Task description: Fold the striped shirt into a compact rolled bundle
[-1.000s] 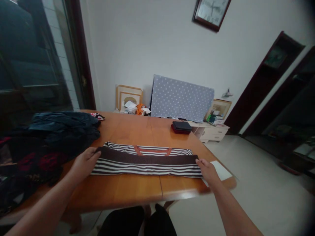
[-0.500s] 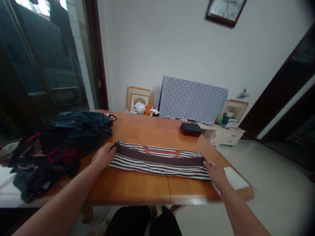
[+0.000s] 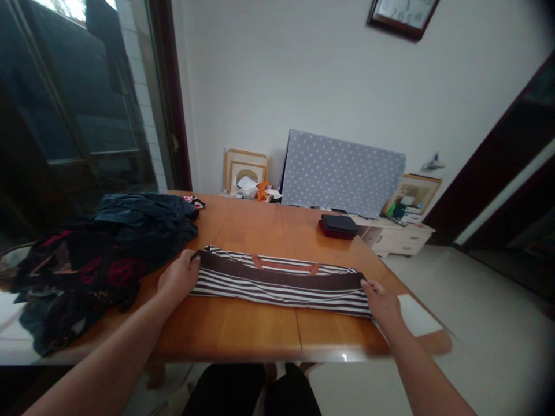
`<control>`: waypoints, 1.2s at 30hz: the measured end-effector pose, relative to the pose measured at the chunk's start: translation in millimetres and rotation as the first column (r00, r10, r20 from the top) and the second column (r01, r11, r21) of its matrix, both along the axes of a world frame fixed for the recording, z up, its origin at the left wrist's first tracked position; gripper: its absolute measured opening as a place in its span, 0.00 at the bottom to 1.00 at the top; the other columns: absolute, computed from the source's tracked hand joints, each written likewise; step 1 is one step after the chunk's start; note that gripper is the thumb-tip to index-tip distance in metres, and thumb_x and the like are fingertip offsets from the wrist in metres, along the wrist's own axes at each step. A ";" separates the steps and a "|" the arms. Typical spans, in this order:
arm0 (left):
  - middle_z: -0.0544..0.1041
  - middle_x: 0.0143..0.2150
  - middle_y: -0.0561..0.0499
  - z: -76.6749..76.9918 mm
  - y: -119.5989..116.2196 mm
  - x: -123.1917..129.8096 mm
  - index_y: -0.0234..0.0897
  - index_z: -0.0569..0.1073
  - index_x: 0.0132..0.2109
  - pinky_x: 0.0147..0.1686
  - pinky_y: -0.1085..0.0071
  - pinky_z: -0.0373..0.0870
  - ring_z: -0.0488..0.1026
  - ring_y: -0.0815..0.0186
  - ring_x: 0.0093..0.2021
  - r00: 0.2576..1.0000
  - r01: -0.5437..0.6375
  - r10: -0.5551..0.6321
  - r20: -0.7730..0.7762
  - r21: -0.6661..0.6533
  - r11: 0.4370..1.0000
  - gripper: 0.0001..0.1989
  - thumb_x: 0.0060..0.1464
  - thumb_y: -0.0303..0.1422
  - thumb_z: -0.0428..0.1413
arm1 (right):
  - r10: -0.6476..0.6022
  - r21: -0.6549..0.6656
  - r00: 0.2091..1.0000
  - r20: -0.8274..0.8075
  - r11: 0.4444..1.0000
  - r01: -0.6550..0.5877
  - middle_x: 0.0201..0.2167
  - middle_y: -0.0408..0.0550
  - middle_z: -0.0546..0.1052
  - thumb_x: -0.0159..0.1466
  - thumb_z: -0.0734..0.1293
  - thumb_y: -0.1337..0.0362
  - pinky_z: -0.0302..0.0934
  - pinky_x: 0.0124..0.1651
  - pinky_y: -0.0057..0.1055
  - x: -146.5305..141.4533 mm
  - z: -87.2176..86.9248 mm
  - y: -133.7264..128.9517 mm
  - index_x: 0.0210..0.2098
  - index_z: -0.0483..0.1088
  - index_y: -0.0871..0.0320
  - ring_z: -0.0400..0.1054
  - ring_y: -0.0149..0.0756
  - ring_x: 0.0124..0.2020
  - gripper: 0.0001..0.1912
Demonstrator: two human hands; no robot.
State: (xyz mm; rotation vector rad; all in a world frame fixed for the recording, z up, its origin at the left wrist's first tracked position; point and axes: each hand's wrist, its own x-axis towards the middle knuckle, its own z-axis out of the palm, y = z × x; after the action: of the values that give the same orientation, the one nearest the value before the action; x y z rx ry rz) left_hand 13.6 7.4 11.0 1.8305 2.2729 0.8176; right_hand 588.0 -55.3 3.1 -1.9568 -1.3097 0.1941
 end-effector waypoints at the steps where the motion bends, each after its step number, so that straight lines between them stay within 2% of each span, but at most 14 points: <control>1: 0.80 0.44 0.41 1.1 0.1 1.0 0.41 0.69 0.53 0.37 0.64 0.67 0.77 0.51 0.44 1.000 -0.005 0.004 -0.018 -0.025 1.000 0.21 0.64 0.47 0.42 | 0.005 -0.013 1.000 0.012 1.000 -0.005 0.32 0.52 0.81 0.62 0.59 0.43 0.60 0.38 0.36 1.5 -1.3 1.7 0.39 0.78 0.57 0.73 0.47 0.35 0.27; 6: 0.79 0.46 0.41 8.8 -4.3 7.7 0.41 0.69 0.52 0.36 0.63 0.67 0.77 0.48 0.45 0.997 -0.011 0.004 -0.083 -0.084 0.996 0.22 0.61 0.49 0.45 | 0.032 -0.040 0.998 0.058 0.999 -0.030 0.36 0.52 0.82 0.63 0.59 0.45 0.62 0.42 0.36 10.8 -8.2 9.1 0.41 0.79 0.55 0.74 0.46 0.38 0.25; 10: 0.75 0.52 0.37 24.1 -10.1 24.3 0.39 0.69 0.55 0.42 0.55 0.66 0.72 0.43 0.51 0.953 -0.011 0.029 -0.302 0.061 0.998 0.22 0.60 0.46 0.49 | 0.036 -0.050 0.997 0.063 0.998 -0.033 0.39 0.52 0.82 0.63 0.60 0.46 0.62 0.46 0.38 12.8 -12.3 11.2 0.43 0.78 0.55 0.74 0.47 0.41 0.24; 12: 0.75 0.52 0.38 35.1 -11.0 41.3 0.39 0.70 0.55 0.45 0.54 0.65 0.71 0.43 0.51 0.934 0.067 -0.015 -0.356 0.135 0.989 0.20 0.61 0.44 0.48 | 0.028 -0.040 0.999 0.026 0.999 -0.027 0.38 0.53 0.82 0.62 0.61 0.46 0.62 0.47 0.39 10.5 -12.4 9.9 0.44 0.78 0.55 0.74 0.47 0.41 0.24; 13: 0.75 0.52 0.39 40.6 -10.9 52.4 0.39 0.71 0.53 0.46 0.55 0.64 0.71 0.45 0.51 0.932 0.134 -0.074 -0.354 0.148 0.980 0.19 0.62 0.43 0.47 | 0.024 -0.029 1.000 -0.005 0.999 -0.024 0.38 0.53 0.82 0.61 0.62 0.47 0.62 0.47 0.39 8.7 -11.7 8.5 0.44 0.78 0.56 0.74 0.47 0.42 0.24; 15: 0.77 0.48 0.42 50.4 -9.6 79.1 0.39 0.74 0.49 0.48 0.59 0.64 0.71 0.51 0.50 0.908 0.329 -0.277 -0.316 0.126 0.936 0.16 0.63 0.41 0.48 | 0.024 -0.008 0.994 -0.102 1.000 -0.024 0.40 0.53 0.82 0.60 0.63 0.48 0.63 0.47 0.38 4.0 -8.3 4.1 0.45 0.78 0.56 0.74 0.46 0.42 0.24; 16: 0.78 0.46 0.43 53.9 -8.8 94.0 0.40 0.75 0.46 0.49 0.60 0.64 0.72 0.53 0.49 0.876 0.432 -0.390 -0.286 0.101 0.896 0.14 0.63 0.40 0.48 | 0.028 -0.002 0.987 -0.161 1.000 -0.028 0.40 0.53 0.81 0.59 0.64 0.48 0.64 0.46 0.38 1.5 -6.0 1.4 0.46 0.77 0.57 0.74 0.46 0.42 0.24; 18: 0.79 0.45 0.45 57.5 -7.1 124.3 0.41 0.76 0.46 0.50 0.62 0.64 0.73 0.56 0.49 0.762 0.627 -0.603 -0.237 0.036 0.778 0.14 0.64 0.39 0.48 | 0.038 -0.007 0.960 -0.278 0.999 -0.042 0.40 0.52 0.81 0.57 0.67 0.50 0.65 0.44 0.36 -2.7 -1.1 -4.0 0.48 0.76 0.57 0.75 0.44 0.41 0.24; 21: 0.79 0.49 0.43 54.6 -4.3 163.1 0.40 0.76 0.52 0.52 0.61 0.65 0.74 0.55 0.50 0.669 0.722 -0.711 -0.214 -0.036 0.691 0.16 0.62 0.38 0.51 | 0.072 -0.016 0.902 -0.425 0.996 -0.087 0.38 0.51 0.81 0.54 0.69 0.52 0.66 0.42 0.36 -6.0 4.0 -10.0 0.52 0.74 0.58 0.75 0.43 0.39 0.28; 25: 0.78 0.54 0.42 45.6 0.8 190.5 0.42 0.74 0.54 0.56 0.54 0.61 0.71 0.52 0.56 0.618 0.748 -0.746 -0.248 -0.108 0.655 0.17 0.60 0.38 0.53 | 0.118 0.031 0.868 -0.482 0.993 -0.118 0.36 0.50 0.82 0.53 0.70 0.53 0.67 0.40 0.35 -7.4 5.0 -13.8 0.52 0.73 0.59 0.76 0.44 0.38 0.28; 28: 0.78 0.53 0.42 42.4 5.4 196.7 0.44 0.75 0.53 0.55 0.51 0.61 0.72 0.50 0.56 0.615 0.730 -0.736 -0.282 -0.148 0.667 0.17 0.58 0.41 0.54 | 0.151 0.068 0.856 -0.495 0.988 -0.135 0.37 0.52 0.82 0.54 0.69 0.53 0.67 0.40 0.36 -9.1 4.4 -14.7 0.51 0.73 0.59 0.76 0.46 0.38 0.27; 33: 0.78 0.51 0.41 42.5 16.9 200.6 0.43 0.77 0.50 0.52 0.54 0.62 0.74 0.51 0.52 0.649 0.674 -0.707 -0.280 -0.220 0.706 0.19 0.54 0.45 0.57 | 0.166 0.082 0.846 -0.507 0.986 -0.145 0.42 0.53 0.81 0.55 0.69 0.53 0.68 0.44 0.37 -8.7 1.3 -13.3 0.52 0.72 0.59 0.76 0.47 0.43 0.27; 36: 0.80 0.46 0.44 43.4 23.3 202.9 0.44 0.78 0.45 0.48 0.57 0.65 0.75 0.53 0.48 0.659 0.662 -0.707 -0.258 -0.248 0.707 0.16 0.52 0.45 0.59 | 0.173 0.087 0.838 -0.517 0.985 -0.150 0.44 0.53 0.81 0.55 0.69 0.52 0.68 0.45 0.36 -6.3 -2.6 -11.6 0.51 0.72 0.59 0.76 0.46 0.44 0.27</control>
State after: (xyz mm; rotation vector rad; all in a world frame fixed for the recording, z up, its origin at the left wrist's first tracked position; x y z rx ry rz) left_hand 216.5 30.7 54.3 2.6319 1.4490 0.2178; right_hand 581.7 -66.9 0.5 -1.5927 -1.0931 0.7254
